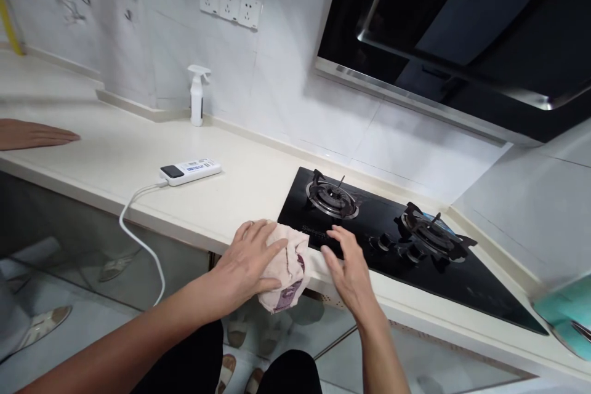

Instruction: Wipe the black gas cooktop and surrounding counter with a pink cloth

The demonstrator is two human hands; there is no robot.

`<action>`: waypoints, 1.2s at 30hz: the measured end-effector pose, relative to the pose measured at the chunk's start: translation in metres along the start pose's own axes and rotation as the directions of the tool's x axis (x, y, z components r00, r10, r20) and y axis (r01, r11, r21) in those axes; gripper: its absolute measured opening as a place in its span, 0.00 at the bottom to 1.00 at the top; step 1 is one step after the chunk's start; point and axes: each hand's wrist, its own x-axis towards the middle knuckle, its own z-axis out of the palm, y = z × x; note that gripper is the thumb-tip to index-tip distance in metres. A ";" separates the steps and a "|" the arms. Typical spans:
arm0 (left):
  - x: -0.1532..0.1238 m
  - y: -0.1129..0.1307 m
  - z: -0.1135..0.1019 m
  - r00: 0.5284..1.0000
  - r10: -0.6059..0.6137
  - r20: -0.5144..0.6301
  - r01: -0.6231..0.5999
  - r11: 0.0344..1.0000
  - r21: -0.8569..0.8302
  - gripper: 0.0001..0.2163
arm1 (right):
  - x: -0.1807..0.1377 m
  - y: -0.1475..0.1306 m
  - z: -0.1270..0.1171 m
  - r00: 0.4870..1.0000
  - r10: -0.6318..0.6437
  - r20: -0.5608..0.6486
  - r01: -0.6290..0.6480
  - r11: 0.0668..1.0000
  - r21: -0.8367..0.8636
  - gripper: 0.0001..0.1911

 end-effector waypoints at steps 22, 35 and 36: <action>-0.035 -0.070 -0.001 0.998 -0.049 -0.037 0.055 0.981 0.187 0.33 | -0.015 0.068 0.025 0.966 0.152 0.211 -0.031 0.874 -0.485 0.33; -0.083 -0.192 -0.079 0.919 -0.392 -0.048 0.368 0.803 0.469 0.38 | -0.016 0.053 0.025 0.972 0.159 0.174 -0.072 0.903 -0.423 0.33; -0.081 -0.184 -0.076 0.918 -0.391 -0.059 0.371 0.799 0.474 0.37 | -0.016 0.053 0.025 0.973 0.158 0.169 -0.076 0.907 -0.414 0.33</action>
